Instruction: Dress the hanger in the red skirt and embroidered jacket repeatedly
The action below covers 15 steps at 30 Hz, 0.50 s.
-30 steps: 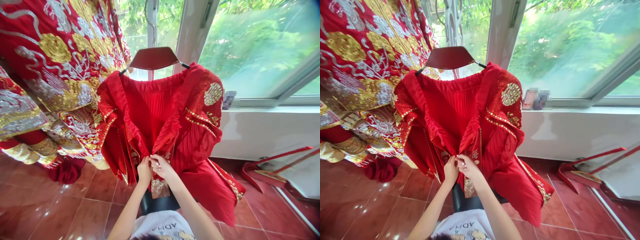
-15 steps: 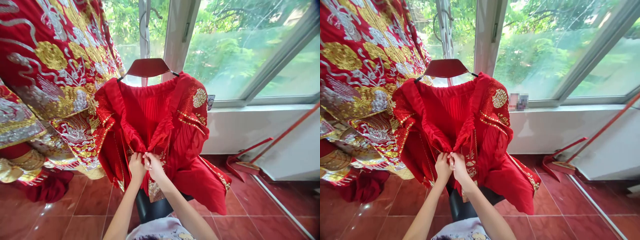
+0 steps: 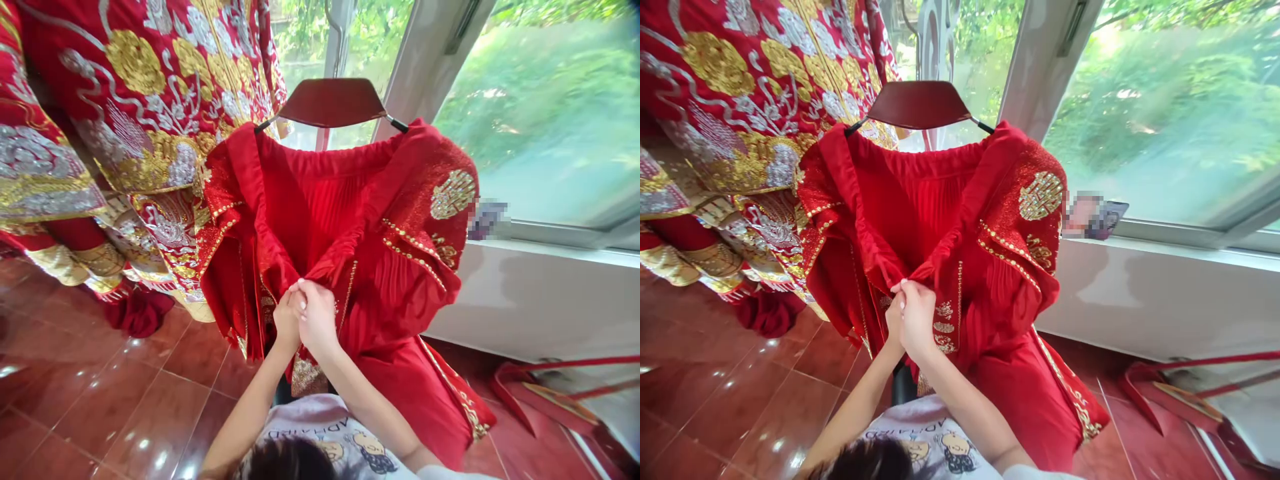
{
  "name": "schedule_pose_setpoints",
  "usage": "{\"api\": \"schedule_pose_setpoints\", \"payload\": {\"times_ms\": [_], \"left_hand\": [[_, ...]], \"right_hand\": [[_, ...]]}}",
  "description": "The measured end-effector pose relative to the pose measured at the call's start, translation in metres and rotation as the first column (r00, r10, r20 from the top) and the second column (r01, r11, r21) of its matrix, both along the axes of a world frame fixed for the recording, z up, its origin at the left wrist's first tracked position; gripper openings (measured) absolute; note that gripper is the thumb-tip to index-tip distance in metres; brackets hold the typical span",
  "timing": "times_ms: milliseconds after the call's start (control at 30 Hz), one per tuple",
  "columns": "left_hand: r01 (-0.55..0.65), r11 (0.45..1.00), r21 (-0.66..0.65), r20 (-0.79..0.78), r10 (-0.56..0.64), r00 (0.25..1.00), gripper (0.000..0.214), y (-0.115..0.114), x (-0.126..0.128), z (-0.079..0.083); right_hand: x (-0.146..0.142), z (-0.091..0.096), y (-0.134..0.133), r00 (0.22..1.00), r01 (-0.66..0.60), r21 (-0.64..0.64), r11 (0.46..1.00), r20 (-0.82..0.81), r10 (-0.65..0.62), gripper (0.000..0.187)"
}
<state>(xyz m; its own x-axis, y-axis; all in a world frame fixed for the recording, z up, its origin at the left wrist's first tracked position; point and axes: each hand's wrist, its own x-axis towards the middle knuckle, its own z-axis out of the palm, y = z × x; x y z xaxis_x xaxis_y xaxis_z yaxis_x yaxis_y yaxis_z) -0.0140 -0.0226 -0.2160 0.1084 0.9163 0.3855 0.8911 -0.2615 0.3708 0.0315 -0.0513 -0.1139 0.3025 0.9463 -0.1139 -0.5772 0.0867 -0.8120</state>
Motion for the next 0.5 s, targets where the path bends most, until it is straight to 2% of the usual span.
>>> {"api": "schedule_pose_setpoints", "payload": {"times_ms": [100, 200, 300, 367, 433, 500], "left_hand": [[0.045, 0.999, 0.022, -0.032, -0.044, 0.999, 0.024, -0.003, 0.001, 0.000], [0.050, 0.996, 0.068, -0.083, -0.044, 0.996, 0.023, -0.003, -0.002, 0.010], [-0.021, 0.992, 0.128, -0.097, 0.033, 0.995, 0.021, 0.003, -0.005, 0.032], [-0.051, 0.992, 0.116, -0.102, 0.063, 0.993, 0.021, 0.010, -0.004, 0.051], [-0.021, 0.998, 0.061, -0.125, 0.029, 0.992, 0.023, 0.018, -0.002, 0.066], [0.043, 0.999, 0.010, -0.120, -0.042, 0.992, 0.024, 0.023, -0.001, 0.074]], "right_hand": [[0.003, 0.018, 0.003, 0.998, 0.061, 0.070, 0.996, -0.020, -0.060, 0.021], [0.003, 0.018, 0.004, 0.996, 0.084, 0.112, 0.990, -0.005, -0.084, 0.021], [-0.001, 0.012, 0.003, 0.995, 0.098, 0.122, 0.988, 0.001, -0.099, 0.023], [-0.003, 0.011, 0.003, 0.993, 0.116, 0.135, 0.984, -0.008, -0.116, 0.024], [-0.004, 0.013, 0.004, 0.991, 0.129, 0.137, 0.982, -0.038, -0.125, 0.024], [-0.004, 0.016, 0.005, 0.989, 0.131, 0.121, 0.984, -0.084, -0.121, 0.023]]}}
